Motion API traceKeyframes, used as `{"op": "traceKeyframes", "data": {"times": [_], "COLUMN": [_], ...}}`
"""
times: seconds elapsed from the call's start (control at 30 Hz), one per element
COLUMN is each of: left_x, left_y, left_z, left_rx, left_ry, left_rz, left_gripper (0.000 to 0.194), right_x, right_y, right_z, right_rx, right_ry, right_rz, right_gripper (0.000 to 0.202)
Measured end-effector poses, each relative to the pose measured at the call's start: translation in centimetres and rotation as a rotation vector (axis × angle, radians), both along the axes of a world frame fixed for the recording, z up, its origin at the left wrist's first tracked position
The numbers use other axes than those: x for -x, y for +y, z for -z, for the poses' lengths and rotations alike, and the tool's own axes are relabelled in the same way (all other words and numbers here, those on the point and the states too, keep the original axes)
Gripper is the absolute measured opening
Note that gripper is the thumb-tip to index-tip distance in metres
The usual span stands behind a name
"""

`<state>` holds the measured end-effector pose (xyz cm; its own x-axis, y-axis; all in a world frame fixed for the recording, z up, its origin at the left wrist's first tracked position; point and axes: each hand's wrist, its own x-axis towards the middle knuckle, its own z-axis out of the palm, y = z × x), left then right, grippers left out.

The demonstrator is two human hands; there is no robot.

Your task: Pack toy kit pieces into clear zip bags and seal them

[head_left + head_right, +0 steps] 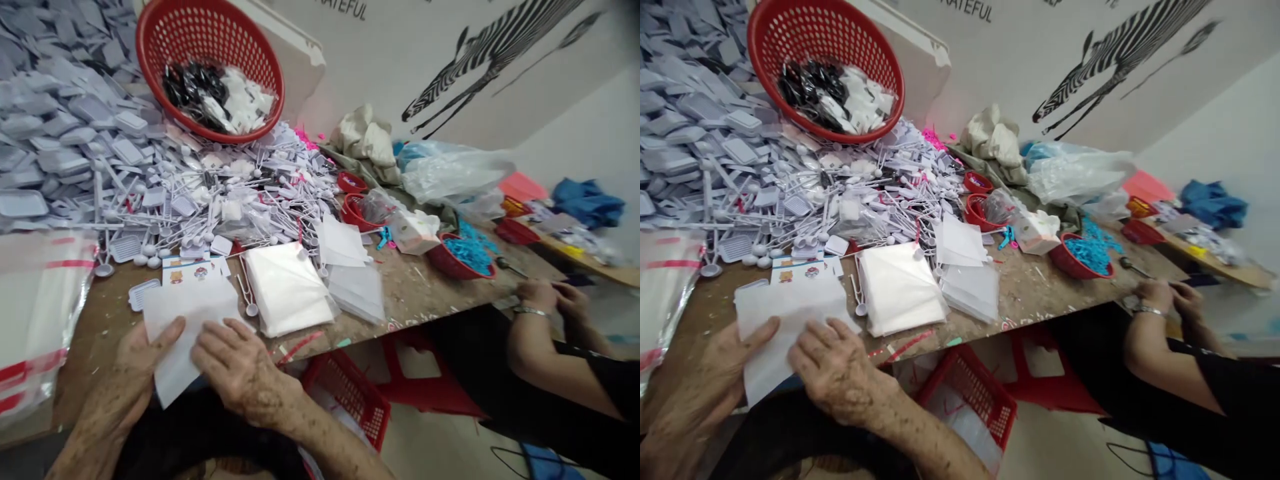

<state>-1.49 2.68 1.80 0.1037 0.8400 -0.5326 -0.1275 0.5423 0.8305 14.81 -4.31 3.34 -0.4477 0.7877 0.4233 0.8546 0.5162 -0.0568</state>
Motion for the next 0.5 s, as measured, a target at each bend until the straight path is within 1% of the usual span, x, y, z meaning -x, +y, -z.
{"op": "traceKeyframes", "data": {"times": [0.03, 0.07, 0.1, 0.13, 0.17, 0.23, 0.27, 0.3, 0.33, 0.37, 0.43, 0.5], "left_x": [0.0, 0.0, 0.0, -0.1, -0.2, -0.3, -0.3, -0.3, -0.2, -0.1, 0.0, 0.2], "left_y": [0.0, 0.0, 0.0, 0.0, 0.0, 0.0, 0.0, -0.1, -0.1, -0.1, 0.0, 0.1], "left_z": [0.0, 0.0, 0.1, 0.2, 0.2, 0.3, 0.4, 0.4, 0.4, 0.5, 0.5, 0.6], "left_rx": [0.006, -0.008, -0.028, -0.041, -0.049, -0.045, -0.046, -0.046, -0.044, -0.04, -0.03, -0.031], "left_ry": [0.022, 0.027, 0.024, 0.013, 0.008, 0.006, 0.006, 0.01, 0.016, 0.021, 0.019, 0.004], "left_rz": [-0.01, -0.014, -0.011, -0.021, -0.034, -0.048, -0.053, -0.061, -0.069, -0.073, -0.074, -0.074], "left_gripper": [0.075, 0.074, 0.072, 0.069, 0.066, 0.063, 0.062, 0.061, 0.059, 0.058, 0.057, 0.056], "right_x": [-0.5, -1.9, -3.9, -6.4, -9.4, -15.7, -18.6, -21.2, -23.3, -25.0, -26.9, -27.6], "right_y": [0.0, -0.1, -0.3, -0.4, -0.4, 0.1, 0.5, 1.1, 1.7, 2.3, 3.4, 4.2], "right_z": [0.0, -0.3, -0.7, -1.1, -1.4, -1.3, -1.0, -0.4, 0.3, 1.0, 2.6, 3.7], "right_rx": [0.033, 0.046, 0.029, 0.031, -0.03, -0.082, -0.064, 0.016, 0.063, 0.092, 0.141, 0.169], "right_ry": [0.003, 0.04, 0.109, 0.177, 0.238, 0.26, 0.238, 0.157, 0.133, 0.117, 0.09, 0.069], "right_rz": [-0.045, -0.056, -0.033, 0.068, 0.237, 0.424, 0.515, 0.655, 0.71, 0.728, 0.742, 0.749], "right_gripper": [0.023, 0.025, 0.029, 0.027, 0.028, 0.038, 0.044, 0.052, 0.058, 0.061, 0.064, 0.062]}}
